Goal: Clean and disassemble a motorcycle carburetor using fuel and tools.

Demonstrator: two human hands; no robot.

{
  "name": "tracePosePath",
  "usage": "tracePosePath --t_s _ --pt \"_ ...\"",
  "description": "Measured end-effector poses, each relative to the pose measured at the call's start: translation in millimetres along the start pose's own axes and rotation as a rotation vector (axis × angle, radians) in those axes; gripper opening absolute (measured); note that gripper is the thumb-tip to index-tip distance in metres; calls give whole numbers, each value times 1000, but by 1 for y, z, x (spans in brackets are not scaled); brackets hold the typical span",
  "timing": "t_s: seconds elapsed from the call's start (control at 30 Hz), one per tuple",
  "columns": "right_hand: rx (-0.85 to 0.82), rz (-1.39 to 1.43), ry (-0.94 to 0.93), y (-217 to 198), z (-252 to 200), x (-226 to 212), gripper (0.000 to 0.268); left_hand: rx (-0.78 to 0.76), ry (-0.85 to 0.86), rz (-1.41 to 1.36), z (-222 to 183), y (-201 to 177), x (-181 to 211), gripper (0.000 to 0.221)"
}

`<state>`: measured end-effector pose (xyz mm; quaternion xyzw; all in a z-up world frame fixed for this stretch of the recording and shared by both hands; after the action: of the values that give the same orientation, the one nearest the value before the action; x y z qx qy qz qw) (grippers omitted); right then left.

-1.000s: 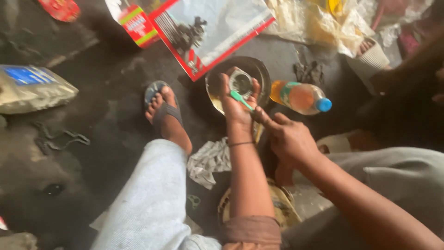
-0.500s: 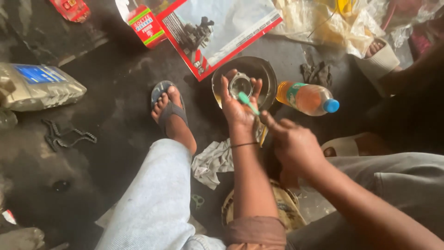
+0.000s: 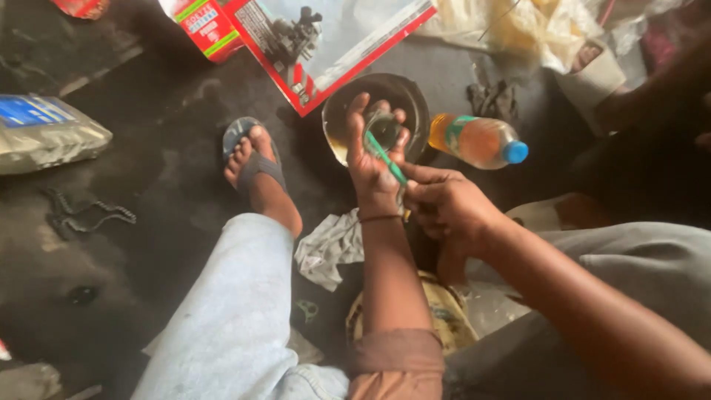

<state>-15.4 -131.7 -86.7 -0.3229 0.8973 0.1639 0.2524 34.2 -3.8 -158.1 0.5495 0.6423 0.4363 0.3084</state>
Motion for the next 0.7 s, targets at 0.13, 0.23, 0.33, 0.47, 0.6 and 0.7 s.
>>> tracePosePath --t_s 0.13,0.23,0.33,0.47,0.6,0.7 --pt "-75 38 35 -5 4 -28 55 27 6 -46 7 -50 8 48" --pt "176 -1033 183 -29 7 -63 53 195 75 -31 4 -83 33 43" --pt "167 -897 434 -39 38 -19 62 91 179 101 6 -61 55 39" --pt "193 -1063 115 -22 115 28 71 24 185 64 10 -42 45 55" --pt "357 -977 154 -11 145 36 65 163 235 241 6 -63 42 58" --pt "138 -1019 281 -11 145 64 60 140 275 515 15 -45 62 59"
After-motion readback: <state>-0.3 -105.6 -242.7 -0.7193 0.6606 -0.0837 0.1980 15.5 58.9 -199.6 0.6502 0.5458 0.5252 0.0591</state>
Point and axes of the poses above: each hand's wrist, its own z-axis towards the middle knuckle, its own y-axis out of the palm, x = y × z, the point moved 9 cm from there along z, towards the middle knuckle, and after that the axes turned 8 degrees about -x, right-handed, at the moved point
